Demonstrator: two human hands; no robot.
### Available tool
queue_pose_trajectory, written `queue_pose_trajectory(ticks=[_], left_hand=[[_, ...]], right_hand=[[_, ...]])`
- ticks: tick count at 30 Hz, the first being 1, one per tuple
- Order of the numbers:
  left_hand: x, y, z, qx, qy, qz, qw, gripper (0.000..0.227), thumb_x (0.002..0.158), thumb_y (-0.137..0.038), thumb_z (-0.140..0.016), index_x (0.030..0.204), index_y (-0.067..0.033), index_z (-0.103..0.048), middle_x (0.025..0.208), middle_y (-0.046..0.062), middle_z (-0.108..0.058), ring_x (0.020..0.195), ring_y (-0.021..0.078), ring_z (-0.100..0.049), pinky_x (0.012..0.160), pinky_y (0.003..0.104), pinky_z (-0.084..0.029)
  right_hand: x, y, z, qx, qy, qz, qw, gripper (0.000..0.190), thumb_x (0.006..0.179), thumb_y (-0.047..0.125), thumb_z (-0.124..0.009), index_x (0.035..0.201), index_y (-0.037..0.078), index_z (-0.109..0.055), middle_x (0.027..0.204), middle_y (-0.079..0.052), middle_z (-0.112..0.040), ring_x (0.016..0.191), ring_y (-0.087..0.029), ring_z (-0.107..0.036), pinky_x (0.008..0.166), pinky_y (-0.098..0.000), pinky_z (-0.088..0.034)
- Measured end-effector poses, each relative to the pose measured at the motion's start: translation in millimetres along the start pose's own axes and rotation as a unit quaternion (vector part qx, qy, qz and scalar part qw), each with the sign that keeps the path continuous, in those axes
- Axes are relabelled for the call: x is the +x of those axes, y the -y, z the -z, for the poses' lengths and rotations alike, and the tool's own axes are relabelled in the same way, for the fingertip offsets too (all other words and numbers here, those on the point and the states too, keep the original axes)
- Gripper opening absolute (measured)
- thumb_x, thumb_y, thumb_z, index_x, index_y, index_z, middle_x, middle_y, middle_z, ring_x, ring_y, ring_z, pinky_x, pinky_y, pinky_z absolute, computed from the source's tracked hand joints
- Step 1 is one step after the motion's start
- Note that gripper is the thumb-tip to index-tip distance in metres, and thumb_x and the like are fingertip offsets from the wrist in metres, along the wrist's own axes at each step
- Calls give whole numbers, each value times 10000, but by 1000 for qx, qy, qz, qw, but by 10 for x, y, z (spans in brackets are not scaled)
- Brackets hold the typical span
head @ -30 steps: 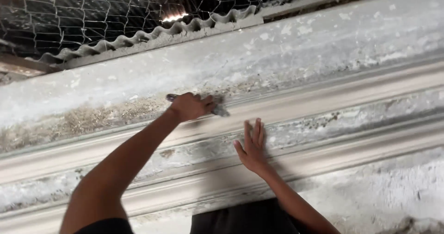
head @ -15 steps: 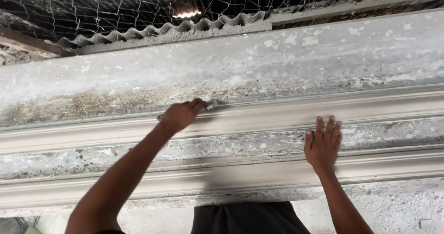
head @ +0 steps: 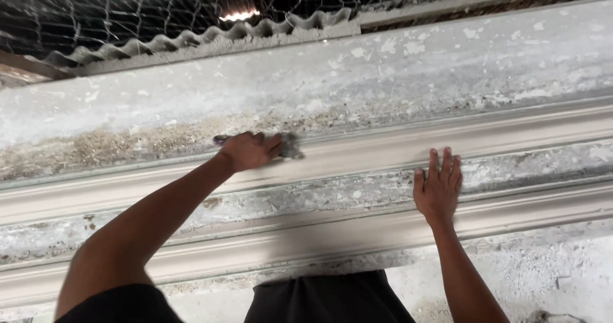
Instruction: Trim and clean excess plaster from crown moldings using a putty knife.
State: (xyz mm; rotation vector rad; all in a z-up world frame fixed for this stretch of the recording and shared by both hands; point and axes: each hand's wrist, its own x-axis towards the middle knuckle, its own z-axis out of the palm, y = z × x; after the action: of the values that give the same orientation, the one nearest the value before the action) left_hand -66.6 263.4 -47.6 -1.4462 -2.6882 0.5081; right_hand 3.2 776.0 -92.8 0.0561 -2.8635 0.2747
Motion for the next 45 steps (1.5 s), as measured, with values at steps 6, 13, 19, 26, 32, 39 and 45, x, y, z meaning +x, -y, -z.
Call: queue_pose_trajectory(ticks=[6,13,19,26,32,39,45], left_hand=[[467,-57,427,-91,106,-2,990,396,1002,-218,-500,1390,-149,-546,1478,99,-497,997,384,-723,702,470,-629],[331,-43,124,-54,69,-31,996,382,1015,-280,-505,1369,-151,-565,1420,92,-547,879,337,-743,642,429,-634],[482,-59,278,-102,51,-17,993,351,1011,-237,-497,1333,-119,-570,1396,111,-537,870,381,-729,639,466,-636],[839,-187,57,-69,71,-29,995,371,988,-186,-513,1352,-130,-550,1395,90,-517,877,367,-725,637,462,-631],[659,-20,241,-80,134,-39,987,370,1026,-196,-459,1381,-113,-522,1424,109,-504,928,407,-719,666,490,-632],[1239,-193,442,-100,84,-49,990,345,1030,-223,-479,1356,-159,-573,1456,68,-498,943,392,-735,706,486,-637],[1120,-88,769,-96,132,-53,985,337,1059,-263,-483,1348,-111,-567,1465,104,-473,955,407,-720,703,499,-630]], right_hand=[[4,24,106,27,14,-13,999,597,1082,416,-439,1625,168,-414,1684,-149,-287,1524,-423,-226,1180,-582,-232],[-28,14,94,8,2,-7,1000,613,1049,407,-490,1600,141,-453,1667,-169,-324,1517,-419,-259,1170,-558,-260],[-24,-18,75,10,1,-10,1000,600,1046,411,-493,1593,166,-463,1659,-157,-355,1507,-421,-303,1167,-572,-278],[2,10,79,-14,-26,5,1000,610,1020,401,-532,1581,165,-491,1642,-152,-373,1496,-409,-318,1150,-553,-301],[20,39,115,-35,-58,18,998,611,970,392,-576,1540,174,-546,1599,-157,-458,1452,-415,-413,1126,-539,-362],[2,7,87,-18,-18,-3,1000,624,998,420,-534,1572,179,-491,1652,-146,-365,1501,-399,-323,1153,-545,-308],[3,-6,111,22,15,-17,999,604,1033,418,-471,1591,188,-446,1671,-140,-305,1526,-403,-239,1174,-554,-239]])
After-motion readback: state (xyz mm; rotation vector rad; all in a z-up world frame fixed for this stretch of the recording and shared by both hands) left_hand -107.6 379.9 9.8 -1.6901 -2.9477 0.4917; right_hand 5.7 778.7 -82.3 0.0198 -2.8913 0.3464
